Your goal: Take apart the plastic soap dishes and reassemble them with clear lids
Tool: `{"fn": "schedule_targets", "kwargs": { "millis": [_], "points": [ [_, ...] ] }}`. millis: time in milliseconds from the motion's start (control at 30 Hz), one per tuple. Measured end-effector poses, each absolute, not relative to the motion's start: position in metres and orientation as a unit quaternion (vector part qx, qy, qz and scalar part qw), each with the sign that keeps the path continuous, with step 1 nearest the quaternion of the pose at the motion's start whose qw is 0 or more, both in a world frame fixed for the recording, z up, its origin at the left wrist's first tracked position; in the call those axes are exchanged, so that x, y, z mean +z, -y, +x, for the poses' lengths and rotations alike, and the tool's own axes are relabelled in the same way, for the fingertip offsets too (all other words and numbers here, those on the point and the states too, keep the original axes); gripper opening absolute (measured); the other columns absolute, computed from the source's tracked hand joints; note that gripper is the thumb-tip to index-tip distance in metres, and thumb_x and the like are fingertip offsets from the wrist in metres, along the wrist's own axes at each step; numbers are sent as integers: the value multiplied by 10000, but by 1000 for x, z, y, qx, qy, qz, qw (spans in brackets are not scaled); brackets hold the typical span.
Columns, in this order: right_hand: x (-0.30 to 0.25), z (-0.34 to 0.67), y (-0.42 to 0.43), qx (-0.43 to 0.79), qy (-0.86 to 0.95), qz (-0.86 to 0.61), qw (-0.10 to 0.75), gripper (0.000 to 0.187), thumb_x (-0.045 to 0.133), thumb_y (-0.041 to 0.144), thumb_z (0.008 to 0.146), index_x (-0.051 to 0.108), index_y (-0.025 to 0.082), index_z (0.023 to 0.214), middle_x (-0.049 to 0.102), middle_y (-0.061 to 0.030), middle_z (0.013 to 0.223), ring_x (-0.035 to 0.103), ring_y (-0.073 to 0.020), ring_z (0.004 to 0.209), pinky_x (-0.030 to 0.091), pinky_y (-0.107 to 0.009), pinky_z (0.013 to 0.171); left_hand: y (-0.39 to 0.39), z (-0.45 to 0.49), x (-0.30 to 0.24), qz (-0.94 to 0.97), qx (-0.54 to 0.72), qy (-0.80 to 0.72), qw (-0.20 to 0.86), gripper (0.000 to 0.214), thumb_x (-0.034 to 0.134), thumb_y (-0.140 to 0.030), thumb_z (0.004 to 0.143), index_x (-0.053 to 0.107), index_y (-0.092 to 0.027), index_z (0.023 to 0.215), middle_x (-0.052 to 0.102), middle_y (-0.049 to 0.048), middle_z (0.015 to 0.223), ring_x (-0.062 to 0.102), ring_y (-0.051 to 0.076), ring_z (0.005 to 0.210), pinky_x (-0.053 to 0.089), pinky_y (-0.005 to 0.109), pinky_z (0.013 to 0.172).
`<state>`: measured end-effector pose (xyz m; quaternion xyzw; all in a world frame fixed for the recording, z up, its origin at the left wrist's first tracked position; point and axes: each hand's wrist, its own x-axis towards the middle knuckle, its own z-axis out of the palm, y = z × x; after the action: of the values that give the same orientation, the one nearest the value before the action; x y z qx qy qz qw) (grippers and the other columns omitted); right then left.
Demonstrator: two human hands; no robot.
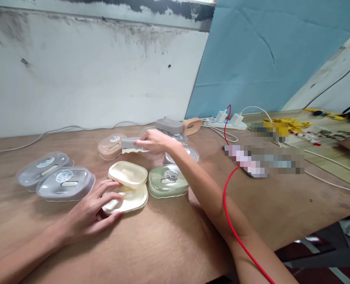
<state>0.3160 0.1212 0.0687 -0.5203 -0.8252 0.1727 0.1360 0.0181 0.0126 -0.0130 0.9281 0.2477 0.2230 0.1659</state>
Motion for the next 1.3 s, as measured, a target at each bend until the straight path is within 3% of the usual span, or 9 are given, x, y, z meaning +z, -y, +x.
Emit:
{"fn": "schedule_targets", "kwargs": {
  "millis": [133, 300, 400, 500, 633, 767, 867, 1067, 1300],
  "points": [
    [70, 330, -127, 138, 817, -530, 178, 545, 438, 611, 999, 757, 197, 844, 698, -75, 913, 621, -205, 817, 456, -315, 727, -13, 18, -14, 929, 224, -247, 164, 222, 633, -279, 951, 606, -232, 1167, 551, 142, 1382, 511, 322, 1310, 546, 501, 1010],
    [58, 342, -134, 3, 804, -563, 193, 379, 649, 497, 926, 729, 245, 1197, 563, -160, 1417, 585, -306, 1224, 437, -438, 1029, -13, 18, -15, 930, 219, -246, 162, 188, 617, -279, 963, 602, -225, 1142, 536, 142, 1383, 497, 319, 1321, 541, 500, 1014],
    [50, 342, -136, -23, 796, -580, 174, 286, 707, 300, 873, 737, 220, 1145, 449, -189, 1538, 436, -401, 1400, 341, -570, 1114, -13, 17, -14, 930, 218, -249, 160, 197, 627, -278, 955, 610, -226, 1145, 538, 138, 1388, 505, 319, 1320, 539, 501, 1028],
    [53, 338, -135, -33, 793, -584, 172, 232, 646, 167, 864, 761, 209, 1061, 443, -166, 1546, 360, -403, 1455, 296, -578, 1144, -13, 17, -14, 930, 218, -249, 162, 207, 633, -271, 950, 613, -228, 1151, 540, 137, 1394, 509, 318, 1320, 541, 497, 1029],
    [75, 341, -127, -7, 799, -577, 172, 181, 625, 202, 864, 757, 214, 987, 684, -107, 1158, 644, -262, 1070, 488, -378, 909, -13, 17, -15, 930, 220, -246, 163, 213, 631, -270, 951, 611, -229, 1158, 543, 140, 1392, 502, 323, 1326, 535, 511, 1034],
    [99, 363, -113, 116, 765, -631, 64, 288, 835, 354, 689, 753, 252, 946, 713, -20, 869, 656, -198, 711, 466, -302, 594, -14, 17, -16, 930, 215, -249, 165, 215, 629, -289, 957, 611, -228, 1162, 543, 143, 1394, 498, 325, 1330, 527, 520, 1044],
    [106, 381, -107, 175, 700, -691, -34, 553, 943, 378, 519, 765, 280, 1033, 730, -34, 927, 672, -223, 720, 465, -312, 564, -14, 17, -16, 930, 213, -252, 165, 216, 628, -301, 957, 612, -227, 1159, 537, 142, 1400, 492, 329, 1338, 528, 516, 1044],
    [95, 379, -109, 153, 655, -736, -72, 729, 991, 269, 374, 766, 258, 1067, 735, -70, 878, 684, -275, 687, 466, -348, 534, -13, 17, -15, 931, 207, -253, 165, 194, 617, -293, 965, 602, -228, 1147, 528, 139, 1403, 482, 326, 1343, 519, 521, 1053],
    [87, 356, -114, 118, 721, -682, -8, 683, 844, 559, 682, 635, 306, 1281, 702, -74, 1214, 680, -293, 1019, 487, -344, 685, -13, 17, -14, 932, 200, -254, 162, 190, 611, -279, 970, 588, -226, 1150, 505, 143, 1419, 471, 324, 1347, 515, 510, 1051]
  ]
}}
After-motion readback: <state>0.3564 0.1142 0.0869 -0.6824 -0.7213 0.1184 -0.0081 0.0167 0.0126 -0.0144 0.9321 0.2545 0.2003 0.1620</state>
